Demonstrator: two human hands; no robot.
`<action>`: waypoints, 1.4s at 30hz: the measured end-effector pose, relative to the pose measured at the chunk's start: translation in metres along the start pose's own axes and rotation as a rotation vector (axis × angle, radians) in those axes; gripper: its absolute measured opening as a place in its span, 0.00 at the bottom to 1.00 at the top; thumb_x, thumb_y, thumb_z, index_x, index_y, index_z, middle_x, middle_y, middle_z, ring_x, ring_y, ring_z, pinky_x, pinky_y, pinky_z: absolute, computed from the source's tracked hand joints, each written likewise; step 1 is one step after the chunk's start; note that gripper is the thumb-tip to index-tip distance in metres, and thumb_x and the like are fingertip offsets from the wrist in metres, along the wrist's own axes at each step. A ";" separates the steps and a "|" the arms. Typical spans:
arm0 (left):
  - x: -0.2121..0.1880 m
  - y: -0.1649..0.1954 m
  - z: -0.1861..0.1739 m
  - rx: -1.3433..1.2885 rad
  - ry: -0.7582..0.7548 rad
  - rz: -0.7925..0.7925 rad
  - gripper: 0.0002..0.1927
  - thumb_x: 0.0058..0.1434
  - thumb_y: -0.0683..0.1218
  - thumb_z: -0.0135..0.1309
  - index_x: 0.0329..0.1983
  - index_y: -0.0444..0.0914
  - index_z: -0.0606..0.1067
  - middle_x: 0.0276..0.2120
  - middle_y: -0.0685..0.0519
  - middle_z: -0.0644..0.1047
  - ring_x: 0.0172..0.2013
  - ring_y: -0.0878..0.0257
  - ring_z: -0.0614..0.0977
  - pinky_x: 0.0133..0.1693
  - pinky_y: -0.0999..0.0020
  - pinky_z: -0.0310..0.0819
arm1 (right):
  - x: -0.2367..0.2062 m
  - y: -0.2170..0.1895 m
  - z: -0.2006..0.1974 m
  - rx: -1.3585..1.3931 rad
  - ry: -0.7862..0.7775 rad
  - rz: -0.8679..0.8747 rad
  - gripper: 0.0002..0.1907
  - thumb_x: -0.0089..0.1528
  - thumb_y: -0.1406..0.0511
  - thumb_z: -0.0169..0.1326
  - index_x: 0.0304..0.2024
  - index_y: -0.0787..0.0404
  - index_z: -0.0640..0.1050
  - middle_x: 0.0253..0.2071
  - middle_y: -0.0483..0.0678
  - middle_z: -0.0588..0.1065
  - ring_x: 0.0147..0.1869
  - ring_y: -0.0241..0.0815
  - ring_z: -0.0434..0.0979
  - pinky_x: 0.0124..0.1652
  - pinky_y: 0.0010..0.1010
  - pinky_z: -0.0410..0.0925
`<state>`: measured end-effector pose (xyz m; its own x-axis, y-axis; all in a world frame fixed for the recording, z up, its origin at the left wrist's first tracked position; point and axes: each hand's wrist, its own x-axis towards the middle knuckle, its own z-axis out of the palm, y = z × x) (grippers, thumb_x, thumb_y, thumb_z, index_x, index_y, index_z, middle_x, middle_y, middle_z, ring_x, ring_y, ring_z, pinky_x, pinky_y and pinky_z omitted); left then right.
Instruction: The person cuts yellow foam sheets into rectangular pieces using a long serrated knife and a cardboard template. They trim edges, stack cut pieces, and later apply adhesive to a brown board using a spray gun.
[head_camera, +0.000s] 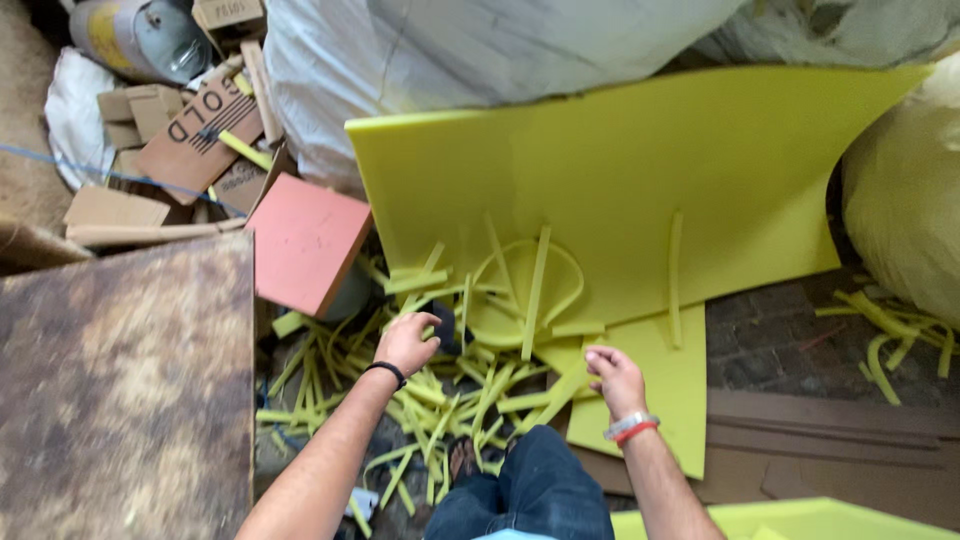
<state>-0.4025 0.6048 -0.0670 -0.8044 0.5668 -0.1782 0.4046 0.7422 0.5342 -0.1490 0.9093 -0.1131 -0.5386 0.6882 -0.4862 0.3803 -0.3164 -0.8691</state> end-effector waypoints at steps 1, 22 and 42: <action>0.029 0.007 -0.004 0.040 -0.037 -0.008 0.20 0.54 0.50 0.61 0.51 0.48 0.79 0.52 0.51 0.78 0.58 0.51 0.74 0.59 0.55 0.69 | 0.014 -0.006 0.002 -0.019 0.012 0.002 0.11 0.62 0.63 0.59 0.46 0.57 0.82 0.39 0.41 0.79 0.43 0.33 0.76 0.37 0.29 0.70; 0.624 0.070 0.001 0.481 -0.056 -0.317 0.58 0.51 0.58 0.69 0.77 0.41 0.46 0.75 0.43 0.53 0.73 0.48 0.52 0.68 0.44 0.49 | 0.395 -0.146 0.073 -0.120 0.009 0.023 0.12 0.63 0.63 0.59 0.48 0.57 0.82 0.46 0.43 0.81 0.48 0.35 0.78 0.44 0.31 0.71; 0.205 0.100 0.086 0.197 -0.002 0.370 0.32 0.47 0.35 0.54 0.58 0.45 0.77 0.27 0.53 0.77 0.30 0.59 0.75 0.32 0.62 0.72 | 0.430 -0.340 -0.073 -2.215 -0.484 -0.118 0.51 0.55 0.57 0.68 0.75 0.36 0.56 0.80 0.44 0.43 0.84 0.47 0.35 0.76 0.50 0.35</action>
<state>-0.4899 0.8261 -0.1213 -0.5884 0.8085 -0.0060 0.7416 0.5427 0.3944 -0.4550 1.3603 -0.0204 -0.5667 0.3773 -0.7325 0.1256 0.9182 0.3758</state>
